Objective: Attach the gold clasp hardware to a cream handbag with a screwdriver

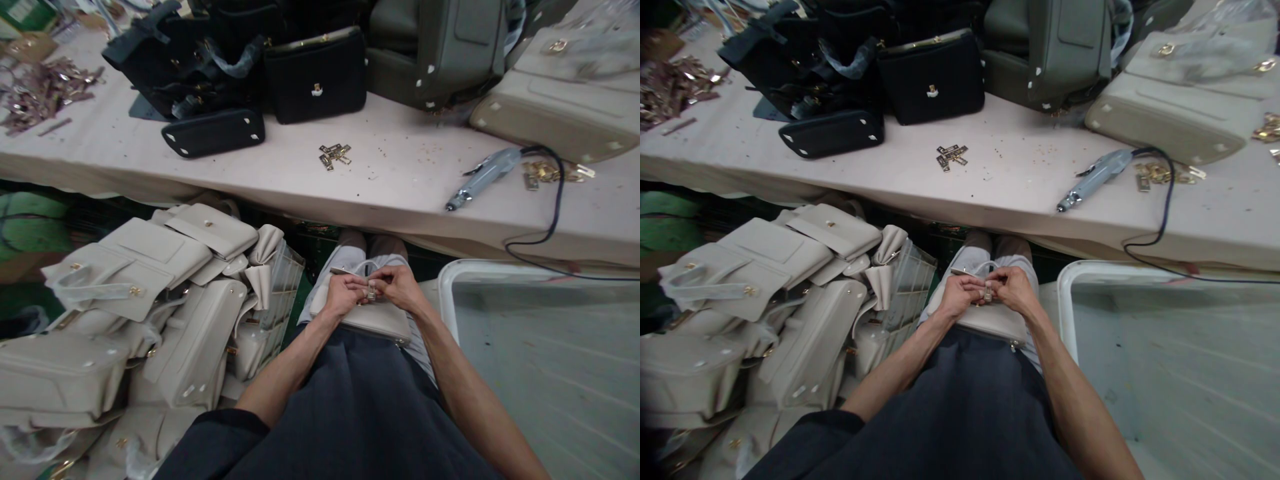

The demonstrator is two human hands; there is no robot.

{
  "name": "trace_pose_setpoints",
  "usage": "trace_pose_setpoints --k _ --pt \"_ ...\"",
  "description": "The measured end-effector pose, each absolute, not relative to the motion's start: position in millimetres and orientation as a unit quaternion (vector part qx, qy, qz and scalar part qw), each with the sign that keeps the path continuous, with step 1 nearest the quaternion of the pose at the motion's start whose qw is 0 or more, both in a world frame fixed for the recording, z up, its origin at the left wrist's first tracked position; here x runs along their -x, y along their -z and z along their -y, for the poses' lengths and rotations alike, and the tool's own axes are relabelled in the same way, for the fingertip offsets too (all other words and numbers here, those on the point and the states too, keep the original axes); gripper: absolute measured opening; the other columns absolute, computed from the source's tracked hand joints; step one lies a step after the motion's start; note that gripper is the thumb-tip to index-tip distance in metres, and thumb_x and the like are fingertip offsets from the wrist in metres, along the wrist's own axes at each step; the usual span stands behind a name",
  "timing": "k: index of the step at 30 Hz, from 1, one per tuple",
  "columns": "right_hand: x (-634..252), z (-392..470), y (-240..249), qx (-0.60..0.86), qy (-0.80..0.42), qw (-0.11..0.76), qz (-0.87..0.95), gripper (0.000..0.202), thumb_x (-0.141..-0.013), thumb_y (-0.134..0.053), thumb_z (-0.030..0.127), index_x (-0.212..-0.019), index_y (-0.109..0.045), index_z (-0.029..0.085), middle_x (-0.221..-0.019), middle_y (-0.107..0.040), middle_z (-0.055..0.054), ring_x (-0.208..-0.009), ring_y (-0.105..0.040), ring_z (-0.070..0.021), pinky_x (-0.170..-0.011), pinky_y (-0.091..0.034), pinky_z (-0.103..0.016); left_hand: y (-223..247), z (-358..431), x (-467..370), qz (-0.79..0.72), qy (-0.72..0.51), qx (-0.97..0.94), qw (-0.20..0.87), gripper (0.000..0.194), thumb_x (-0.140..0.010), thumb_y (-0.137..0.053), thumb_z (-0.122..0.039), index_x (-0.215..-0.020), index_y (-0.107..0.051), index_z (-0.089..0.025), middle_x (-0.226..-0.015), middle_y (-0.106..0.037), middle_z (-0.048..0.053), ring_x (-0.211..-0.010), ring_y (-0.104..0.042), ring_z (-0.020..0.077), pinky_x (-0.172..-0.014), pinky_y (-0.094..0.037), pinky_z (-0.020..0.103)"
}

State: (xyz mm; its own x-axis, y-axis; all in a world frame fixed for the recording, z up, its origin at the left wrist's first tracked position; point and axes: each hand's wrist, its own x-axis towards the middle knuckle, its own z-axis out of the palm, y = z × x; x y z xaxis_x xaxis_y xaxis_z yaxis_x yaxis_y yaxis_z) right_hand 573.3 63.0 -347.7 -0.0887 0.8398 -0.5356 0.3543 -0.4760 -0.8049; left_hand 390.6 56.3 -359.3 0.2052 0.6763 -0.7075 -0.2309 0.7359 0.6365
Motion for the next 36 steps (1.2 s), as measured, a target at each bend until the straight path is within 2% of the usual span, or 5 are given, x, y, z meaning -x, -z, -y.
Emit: trace_pose_setpoints --k 13,19,26,31,36 --pt "-566.9 -53.7 348.7 0.657 -0.591 0.256 0.392 0.03 -0.07 -0.081 0.046 -0.083 -0.079 0.019 -0.077 -0.075 -0.008 -0.067 -0.068 -0.0231 -0.061 -0.056 -0.035 356.0 -59.2 -393.9 -0.575 -0.286 -0.158 0.75 0.031 -0.053 -0.093 -0.019 -0.076 -0.076 -0.007 -0.07 -0.078 0.012 -0.055 -0.074 0.0209 -0.049 -0.061 0.027" --pt "-568.6 -36.8 344.1 0.641 -0.44 0.3 0.553 0.018 -0.089 -0.074 0.037 -0.096 -0.079 0.021 -0.096 -0.075 -0.008 -0.086 -0.069 -0.0218 -0.077 -0.058 -0.037 354.8 -63.1 -404.9 -0.631 -0.281 -0.128 0.712 0.022 -0.052 -0.082 -0.006 -0.069 -0.069 -0.011 -0.057 -0.07 0.006 -0.044 -0.066 0.0188 -0.041 -0.053 0.025" --pt "-573.9 -16.7 346.4 0.539 -0.294 0.297 0.732 0.024 -0.101 -0.065 0.025 -0.123 -0.075 0.024 -0.12 -0.074 -0.011 -0.112 -0.067 -0.0262 -0.095 -0.059 -0.044 352.4 -67.2 -409.9 -0.625 -0.286 -0.106 0.719 0.017 -0.053 -0.072 -0.005 -0.065 -0.064 -0.014 -0.055 -0.063 0.0 -0.043 -0.057 0.0113 -0.042 -0.043 0.021" --pt "-570.4 -23.0 345.3 0.537 -0.261 0.299 0.745 0.025 -0.105 -0.054 0.023 -0.114 -0.077 0.023 -0.107 -0.077 -0.01 -0.097 -0.068 -0.024 -0.085 -0.056 -0.041 348.6 -72.5 -411.8 -0.612 -0.285 -0.116 0.729 0.011 -0.057 -0.071 -0.01 -0.065 -0.065 -0.013 -0.059 -0.065 0.002 -0.05 -0.062 0.013 -0.046 -0.043 0.021" --pt "-573.4 -39.0 336.5 0.569 -0.351 0.32 0.672 0.023 -0.104 -0.059 0.035 -0.093 -0.075 0.023 -0.09 -0.074 -0.007 -0.084 -0.068 -0.022 -0.08 -0.052 -0.04 341.8 -60.2 -406.4 -0.628 -0.305 -0.209 0.685 0.012 -0.074 -0.077 -0.022 -0.073 -0.069 -0.014 -0.062 -0.068 0.003 -0.047 -0.059 0.0116 -0.045 -0.041 0.021"
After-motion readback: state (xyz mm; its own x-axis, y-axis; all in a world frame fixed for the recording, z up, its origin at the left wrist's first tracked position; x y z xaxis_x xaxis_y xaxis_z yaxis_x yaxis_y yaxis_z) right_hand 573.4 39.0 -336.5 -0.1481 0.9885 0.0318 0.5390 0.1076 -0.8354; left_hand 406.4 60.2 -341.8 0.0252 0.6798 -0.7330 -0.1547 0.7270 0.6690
